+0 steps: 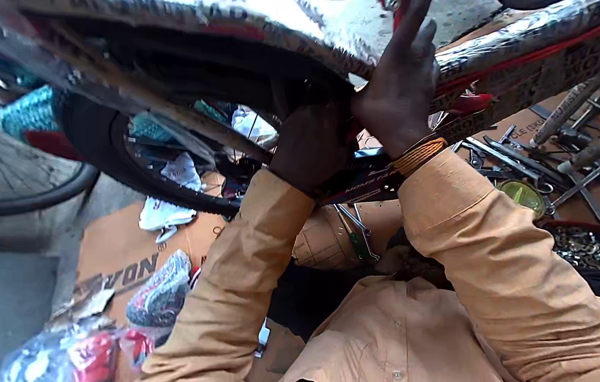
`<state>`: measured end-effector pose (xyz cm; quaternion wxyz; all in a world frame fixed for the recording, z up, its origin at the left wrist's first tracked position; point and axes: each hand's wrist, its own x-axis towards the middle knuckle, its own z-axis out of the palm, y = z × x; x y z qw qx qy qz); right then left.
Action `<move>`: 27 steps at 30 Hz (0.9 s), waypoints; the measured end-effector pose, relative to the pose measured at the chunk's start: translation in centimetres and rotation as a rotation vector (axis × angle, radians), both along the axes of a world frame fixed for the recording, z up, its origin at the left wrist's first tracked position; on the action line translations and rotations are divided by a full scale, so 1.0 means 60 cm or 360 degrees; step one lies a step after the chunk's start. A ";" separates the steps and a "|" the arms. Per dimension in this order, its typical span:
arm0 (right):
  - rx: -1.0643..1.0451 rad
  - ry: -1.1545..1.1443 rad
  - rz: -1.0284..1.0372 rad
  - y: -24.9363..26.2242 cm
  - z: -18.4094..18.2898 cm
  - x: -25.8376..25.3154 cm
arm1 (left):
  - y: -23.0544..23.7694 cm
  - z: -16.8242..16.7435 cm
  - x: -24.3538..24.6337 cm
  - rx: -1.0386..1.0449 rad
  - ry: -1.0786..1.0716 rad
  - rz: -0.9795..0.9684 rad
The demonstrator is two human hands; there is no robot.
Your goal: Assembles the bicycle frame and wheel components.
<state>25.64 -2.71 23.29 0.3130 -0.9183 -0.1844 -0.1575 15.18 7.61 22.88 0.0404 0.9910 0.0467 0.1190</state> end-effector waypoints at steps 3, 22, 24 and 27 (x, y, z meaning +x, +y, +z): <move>-0.0109 0.0005 0.0020 0.004 0.002 0.004 | 0.011 0.011 0.008 -0.0100 0.0063 -0.0060; 0.0015 -0.0062 0.0017 0.011 -0.008 0.012 | -0.085 -0.288 -0.169 -0.1126 -0.0614 0.0716; 0.0040 -0.0111 0.0022 0.009 -0.012 0.009 | -0.106 -0.385 -0.190 -0.1486 0.0029 0.1036; 0.0008 -0.0098 0.0009 0.006 -0.013 0.000 | -0.123 -0.455 -0.180 -0.1510 0.0596 0.1257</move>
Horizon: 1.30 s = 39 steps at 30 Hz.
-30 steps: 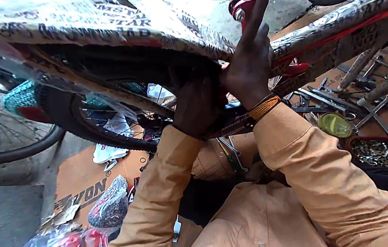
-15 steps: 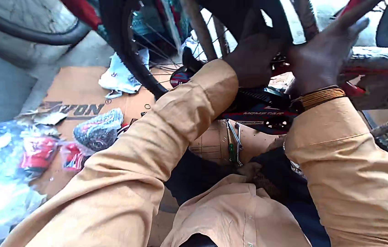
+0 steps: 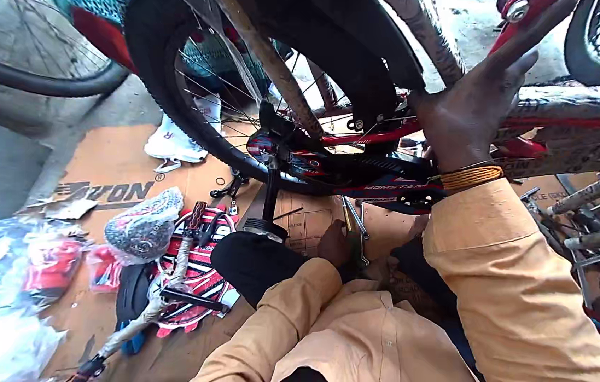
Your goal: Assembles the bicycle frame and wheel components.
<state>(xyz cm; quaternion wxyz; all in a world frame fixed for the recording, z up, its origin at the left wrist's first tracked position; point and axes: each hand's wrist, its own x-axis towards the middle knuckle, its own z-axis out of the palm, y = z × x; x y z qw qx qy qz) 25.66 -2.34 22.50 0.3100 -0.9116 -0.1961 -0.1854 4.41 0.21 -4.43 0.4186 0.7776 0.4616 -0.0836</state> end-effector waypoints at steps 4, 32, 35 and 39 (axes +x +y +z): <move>-0.0002 -0.0005 -0.0032 -0.005 -0.001 -0.001 | -0.014 -0.026 0.028 0.0066 0.0331 -0.0085; -0.0033 0.0080 0.0126 -0.007 0.000 0.003 | -0.055 0.324 0.009 -0.0315 -0.1393 -0.0223; -0.0030 0.0098 0.0113 -0.005 0.001 0.005 | -0.044 0.338 0.017 -0.0452 -0.1379 -0.0174; -0.0022 0.0092 0.0109 -0.005 -0.003 0.009 | -0.033 0.361 0.025 -0.0470 -0.1401 0.0020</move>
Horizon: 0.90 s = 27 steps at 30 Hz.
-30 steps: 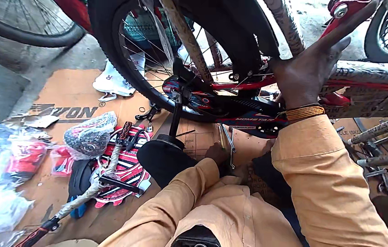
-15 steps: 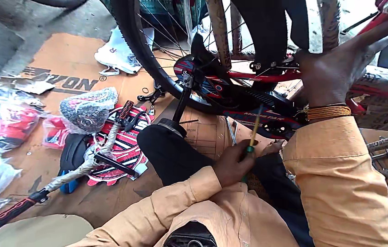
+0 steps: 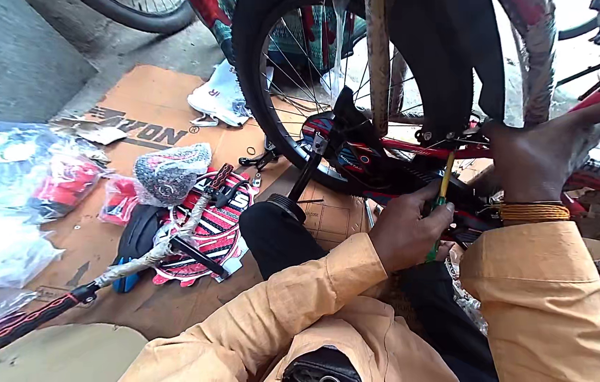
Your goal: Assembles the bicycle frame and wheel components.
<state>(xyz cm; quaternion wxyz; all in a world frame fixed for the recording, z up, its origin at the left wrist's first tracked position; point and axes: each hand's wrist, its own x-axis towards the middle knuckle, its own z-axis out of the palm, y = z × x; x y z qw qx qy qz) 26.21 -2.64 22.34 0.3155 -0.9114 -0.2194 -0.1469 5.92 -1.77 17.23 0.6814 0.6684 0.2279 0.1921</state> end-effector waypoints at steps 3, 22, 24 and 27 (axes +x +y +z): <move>-0.0011 0.0018 -0.0005 0.001 0.004 -0.002 | 0.010 0.014 0.009 -0.0029 0.0039 -0.0045; 0.0013 0.0019 0.0061 -0.001 0.009 -0.004 | 0.036 0.036 0.048 -0.0058 0.0054 0.0015; -0.0021 0.0031 0.0052 -0.002 0.009 -0.007 | 0.041 0.044 0.050 -0.0154 0.0014 -0.0005; -0.0053 0.0053 0.0006 -0.001 0.006 -0.005 | 0.044 0.045 0.048 -0.0242 -0.0092 -0.0053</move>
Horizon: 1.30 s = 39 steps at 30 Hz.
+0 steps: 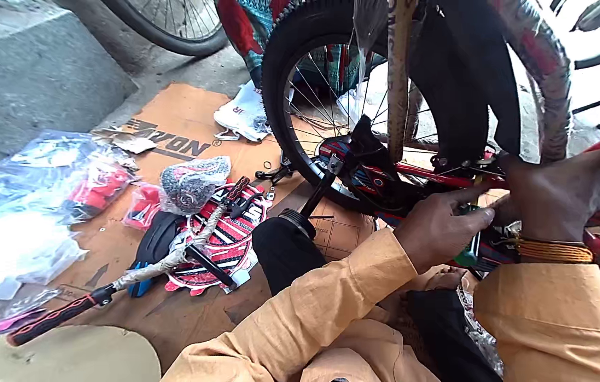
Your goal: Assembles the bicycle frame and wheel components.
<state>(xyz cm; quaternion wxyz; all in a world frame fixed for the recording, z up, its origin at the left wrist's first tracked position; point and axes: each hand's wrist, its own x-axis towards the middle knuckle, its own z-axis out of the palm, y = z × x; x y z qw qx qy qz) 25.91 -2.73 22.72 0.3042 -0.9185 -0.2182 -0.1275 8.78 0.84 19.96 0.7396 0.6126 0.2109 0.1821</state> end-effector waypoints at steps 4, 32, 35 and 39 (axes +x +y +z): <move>0.0008 0.0004 0.0001 0.002 0.002 0.000 | -0.011 0.004 -0.029 -0.0088 -0.0337 -0.0256; 0.0053 -0.0065 -0.0002 0.008 -0.005 0.010 | -0.007 -0.037 -0.009 0.2165 -0.0314 0.0095; 0.0041 -0.0069 0.0003 0.009 -0.006 0.013 | -0.006 -0.034 -0.013 0.2312 -0.0401 0.0332; 0.0029 -0.0043 -0.0039 0.009 -0.005 0.009 | 0.000 -0.024 -0.005 0.2229 -0.0525 0.0485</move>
